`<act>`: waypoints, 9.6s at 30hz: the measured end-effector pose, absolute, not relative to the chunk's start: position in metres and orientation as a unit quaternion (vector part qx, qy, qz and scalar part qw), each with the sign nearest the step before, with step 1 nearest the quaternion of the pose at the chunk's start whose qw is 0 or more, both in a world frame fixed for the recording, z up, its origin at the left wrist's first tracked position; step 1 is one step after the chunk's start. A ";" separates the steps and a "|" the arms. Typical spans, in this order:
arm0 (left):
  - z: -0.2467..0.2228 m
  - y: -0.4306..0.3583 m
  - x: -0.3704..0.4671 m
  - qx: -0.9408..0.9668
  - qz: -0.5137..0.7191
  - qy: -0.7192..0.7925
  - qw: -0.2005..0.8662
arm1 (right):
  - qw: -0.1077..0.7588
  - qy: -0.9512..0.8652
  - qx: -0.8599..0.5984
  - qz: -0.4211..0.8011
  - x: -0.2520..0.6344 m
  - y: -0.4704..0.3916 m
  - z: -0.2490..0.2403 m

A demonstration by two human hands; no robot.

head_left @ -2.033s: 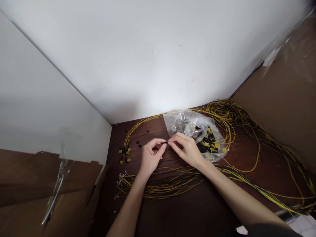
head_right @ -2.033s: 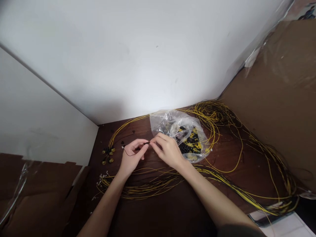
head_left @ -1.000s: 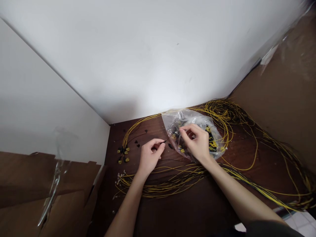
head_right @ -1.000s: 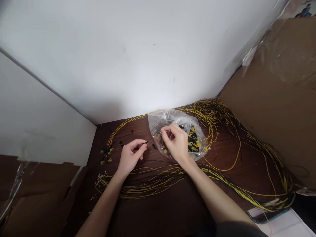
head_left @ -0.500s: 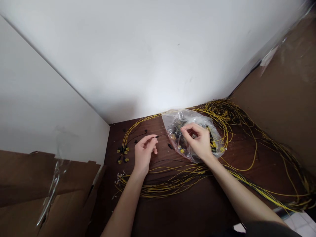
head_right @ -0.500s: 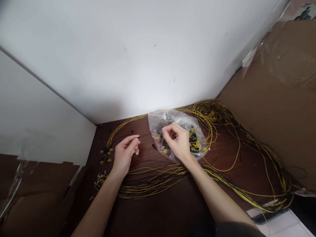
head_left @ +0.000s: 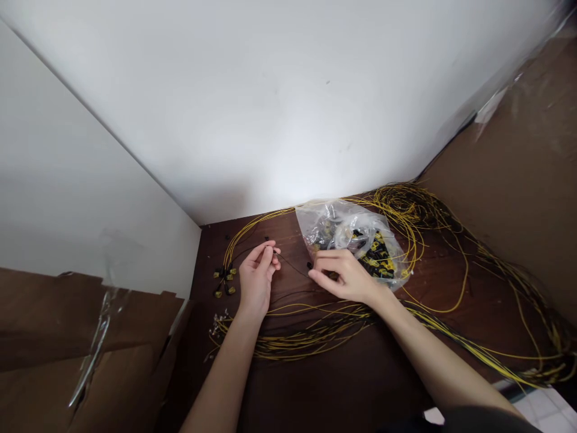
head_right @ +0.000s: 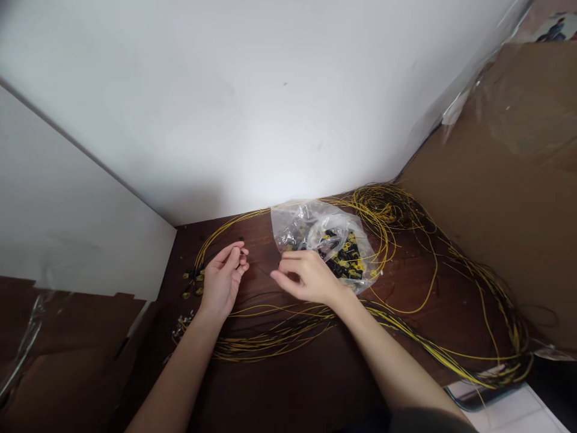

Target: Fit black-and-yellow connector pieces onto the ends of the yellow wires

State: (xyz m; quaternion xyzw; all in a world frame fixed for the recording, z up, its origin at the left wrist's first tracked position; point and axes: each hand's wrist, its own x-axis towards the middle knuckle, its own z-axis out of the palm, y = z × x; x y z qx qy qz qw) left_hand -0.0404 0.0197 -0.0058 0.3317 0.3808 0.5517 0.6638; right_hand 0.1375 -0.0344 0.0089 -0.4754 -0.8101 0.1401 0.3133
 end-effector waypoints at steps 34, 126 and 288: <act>-0.007 0.021 -0.040 0.331 0.536 0.391 0.671 | 0.240 -0.824 -0.485 0.171 0.152 -0.031 0.010; -0.009 0.012 -0.038 0.670 0.368 0.424 0.485 | 0.517 -0.591 -0.538 0.306 0.115 -0.029 -0.010; -0.007 0.010 -0.039 0.652 0.346 0.420 0.527 | 0.236 -0.675 -0.698 -0.032 0.162 -0.024 -0.014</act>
